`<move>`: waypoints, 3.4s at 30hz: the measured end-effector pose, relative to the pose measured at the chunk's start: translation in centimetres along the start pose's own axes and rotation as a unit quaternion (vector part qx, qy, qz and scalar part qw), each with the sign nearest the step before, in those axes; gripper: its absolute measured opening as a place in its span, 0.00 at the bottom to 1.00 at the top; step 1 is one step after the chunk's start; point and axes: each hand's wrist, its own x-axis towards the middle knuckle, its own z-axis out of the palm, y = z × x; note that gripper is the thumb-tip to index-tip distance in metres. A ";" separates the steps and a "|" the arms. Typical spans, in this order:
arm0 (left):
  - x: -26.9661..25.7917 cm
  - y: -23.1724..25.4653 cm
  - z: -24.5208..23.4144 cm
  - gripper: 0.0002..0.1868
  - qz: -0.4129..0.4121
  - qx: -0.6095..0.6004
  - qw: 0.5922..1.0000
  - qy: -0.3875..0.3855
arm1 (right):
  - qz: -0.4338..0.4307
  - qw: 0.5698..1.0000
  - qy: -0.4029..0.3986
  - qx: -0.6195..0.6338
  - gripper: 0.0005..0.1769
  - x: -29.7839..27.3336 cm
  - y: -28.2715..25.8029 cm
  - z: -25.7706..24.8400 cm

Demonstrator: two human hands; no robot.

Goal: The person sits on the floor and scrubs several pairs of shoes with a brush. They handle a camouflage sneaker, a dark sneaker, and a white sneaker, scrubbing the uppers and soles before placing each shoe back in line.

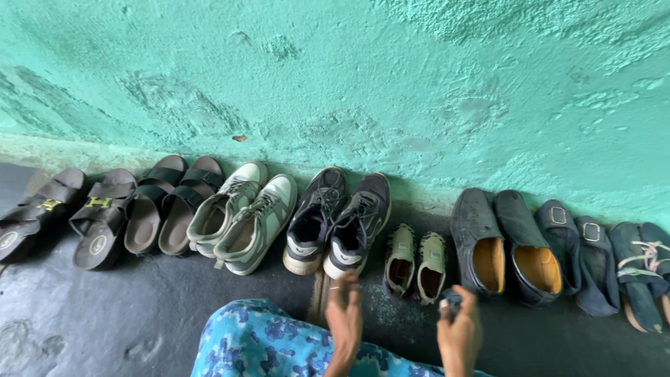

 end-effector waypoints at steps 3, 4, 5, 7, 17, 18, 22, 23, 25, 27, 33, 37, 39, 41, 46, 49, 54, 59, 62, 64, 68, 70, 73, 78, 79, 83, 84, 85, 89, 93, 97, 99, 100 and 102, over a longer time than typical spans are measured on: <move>1.0 1.6 -2.0 0.28 0.115 0.077 0.985 0.106 | -0.002 0.981 0.012 0.196 0.26 -0.9 0.1 -1.0; 1.5 2.2 -1.8 0.31 0.162 0.149 0.970 0.104 | 0.018 0.956 -0.019 0.292 0.28 -0.3 -0.5 -0.7; 2.1 2.8 -1.6 0.34 0.207 0.220 0.948 0.101 | 0.038 0.921 -0.050 0.385 0.29 -0.1 -0.8 -0.5; 3.1 3.7 -1.1 0.38 0.264 0.328 0.903 0.081 | 0.065 0.904 -0.093 0.412 0.29 -0.7 -1.2 0.0; 1.6 2.2 -4.0 0.22 0.194 0.352 0.915 0.010 | 0.059 0.758 -0.217 0.612 0.27 -0.7 -1.1 1.1; 0.2 2.2 -4.9 0.19 0.169 0.348 0.922 0.002 | 0.031 0.768 -0.230 0.597 0.27 -0.6 -1.0 1.8; -2.2 2.3 -6.5 0.23 0.327 0.433 0.837 0.062 | -0.001 0.824 -0.255 0.507 0.26 0.4 -2.2 5.8; -2.1 2.0 -5.9 0.24 0.359 0.461 0.809 0.060 | 0.011 0.841 -0.255 0.477 0.26 0.2 -2.5 7.1; -1.6 0.9 -4.0 0.22 0.383 0.528 0.758 0.025 | -0.073 0.898 -0.182 0.394 0.25 -0.7 -3.2 9.1; 0.5 -0.3 -1.7 0.15 0.365 0.605 0.707 -0.043 | -0.156 0.924 -0.130 0.323 0.24 -2.5 -3.2 10.5; 6.1 -2.1 1.6 0.20 0.149 0.573 0.790 -0.156 | -0.119 0.933 -0.183 0.287 0.20 -6.1 -2.7 9.3; 5.6 -3.5 -1.8 0.17 0.246 0.358 0.898 -0.069 | -0.092 0.929 -0.102 0.344 0.21 -6.3 -4.1 5.8; 3.5 -2.3 -4.4 0.18 0.255 0.293 0.919 -0.061 | -0.175 0.913 -0.023 0.367 0.18 -7.7 -6.4 3.1; 1.1 -0.6 -6.6 0.19 0.208 0.282 0.932 -0.091 | -0.307 0.866 0.056 0.390 0.15 -9.4 -9.1 1.3; -4.5 3.5 -9.2 0.22 0.154 0.032 0.963 -0.220 | -0.393 0.880 0.135 0.230 0.17 -14.2 -11.6 -1.0; -5.9 5.9 -10.4 0.30 0.030 -0.169 0.955 -0.242 | -0.410 0.880 0.093 0.223 0.19 -18.2 -9.8 -1.4; -5.9 5.6 -11.9 0.22 -0.048 -0.231 0.949 -0.208 | -0.438 0.875 0.096 0.182 0.17 -18.7 -11.3 -2.6; -5.8 5.3 -12.0 0.21 0.015 -0.148 0.967 -0.208 | -0.473 0.833 0.199 0.206 0.18 -16.2 -16.7 -6.5; -6.8 7.3 -11.5 0.22 -0.070 -0.267 0.943 -0.187 | -0.519 0.816 0.170 0.187 0.19 -20.0 -14.9 -6.4; -7.3 8.5 -11.9 0.22 -0.106 -0.358 0.907 -0.193 | -0.473 0.845 0.122 0.216 0.17 -22.3 -12.7 -6.0; -8.1 9.0 -12.4 0.16 -0.117 -0.469 0.852 -0.203 | -0.466 0.843 0.104 0.246 0.16 -23.6 -11.1 -5.7; -8.0 7.8 -12.4 0.15 -0.098 -0.389 0.891 -0.214 | -0.480 0.839 0.133 0.219 0.13 -21.6 -12.7 -5.9; -7.7 4.6 -11.4 0.19 -0.064 -0.326 0.924 -0.189 | -0.477 0.823 0.194 0.240 0.11 -19.2 -15.1 -7.8; -9.1 6.5 -12.4 0.07 -0.010 -0.402 0.875 -0.269 | -0.473 0.812 0.236 0.245 0.10 -21.5 -14.8 -8.7; -9.8 8.2 -12.3 0.06 -0.065 -0.395 0.886 -0.231 | -0.461 0.824 0.215 0.248 0.11 -22.9 -14.0 -8.4; -11.6 12.1 -12.2 0.11 -0.049 -0.356 0.901 -0.243 | -0.475 0.828 0.209 0.213 0.12 -23.0 -13.2 -8.8; -12.0 12.2 -12.4 0.11 -0.038 -0.294 0.926 -0.233 | -0.464 0.829 0.220 0.223 0.11 -23.0 -13.5 -9.2; -12.2 11.9 -12.6 0.10 -0.028 -0.230 0.947 -0.222 | -0.453 0.829 0.230 0.233 0.11 -22.6 -14.0 -9.9; -11.5 10.1 -12.9 0.10 0.117 -0.070 0.952 -0.275 | -0.495 0.799 0.271 0.209 0.12 -21.8 -17.4 -13.0; -12.0 7.6 -12.3 0.08 0.180 -0.036 0.947 -0.265 | -0.576 0.747 0.316 0.100 0.15 -21.2 -19.3 -14.2; -12.1 5.9 -11.1 0.10 0.212 -0.046 0.954 -0.205 | -0.538 0.771 0.326 0.094 0.15 -22.0 -17.2 -13.7; -12.0 5.2 -10.9 0.14 0.265 -0.037 0.946 -0.182 | -0.487 0.801 0.329 0.114 0.14 -22.6 -15.2 -13.1; -11.8 5.0 -10.9 0.14 0.270 -0.024 0.947 -0.174 | -0.457 0.819 0.326 0.122 0.14 -22.7 -14.3 -12.9; -11.7 4.7 -11.1 0.10 0.210 -0.034 0.959 -0.187 | -0.419 0.843 0.306 0.141 0.13 -22.9 -13.0 -12.2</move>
